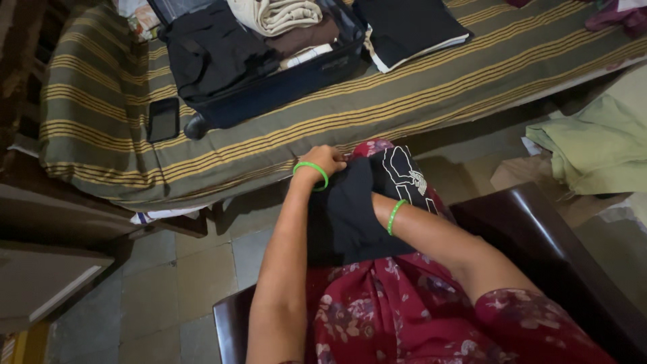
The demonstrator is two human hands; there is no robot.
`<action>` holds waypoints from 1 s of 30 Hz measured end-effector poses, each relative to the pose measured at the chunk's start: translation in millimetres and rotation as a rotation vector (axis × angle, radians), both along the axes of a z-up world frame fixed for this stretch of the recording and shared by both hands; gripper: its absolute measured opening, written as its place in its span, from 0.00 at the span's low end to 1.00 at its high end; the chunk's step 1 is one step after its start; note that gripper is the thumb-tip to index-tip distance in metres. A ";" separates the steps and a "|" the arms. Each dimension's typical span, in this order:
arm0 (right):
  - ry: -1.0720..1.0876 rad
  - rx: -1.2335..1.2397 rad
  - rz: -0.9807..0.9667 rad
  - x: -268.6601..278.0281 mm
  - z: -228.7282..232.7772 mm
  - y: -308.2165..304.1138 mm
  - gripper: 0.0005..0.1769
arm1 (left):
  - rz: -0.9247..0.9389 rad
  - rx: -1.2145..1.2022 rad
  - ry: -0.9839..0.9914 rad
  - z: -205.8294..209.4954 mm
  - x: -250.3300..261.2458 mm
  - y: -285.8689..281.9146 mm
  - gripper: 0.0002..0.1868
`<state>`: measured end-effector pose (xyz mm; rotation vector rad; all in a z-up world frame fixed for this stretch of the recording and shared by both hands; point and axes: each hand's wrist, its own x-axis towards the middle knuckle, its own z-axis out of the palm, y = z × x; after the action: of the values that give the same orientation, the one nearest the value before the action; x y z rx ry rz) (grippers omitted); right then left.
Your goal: The person folds several black garments by hand and places them into an open suitcase on a bed.
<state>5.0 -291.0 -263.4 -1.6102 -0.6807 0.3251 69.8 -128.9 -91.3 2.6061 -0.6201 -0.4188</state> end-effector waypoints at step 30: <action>-0.161 -0.344 -0.015 -56.9 18.5 2.0 0.36 | 0.399 -0.304 0.820 -38.2 -114.2 158.4 0.38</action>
<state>-51.9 -289.0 -244.8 -1.9843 -0.7642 0.3162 -44.4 29.5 -129.6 1.9457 0.1102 -1.0675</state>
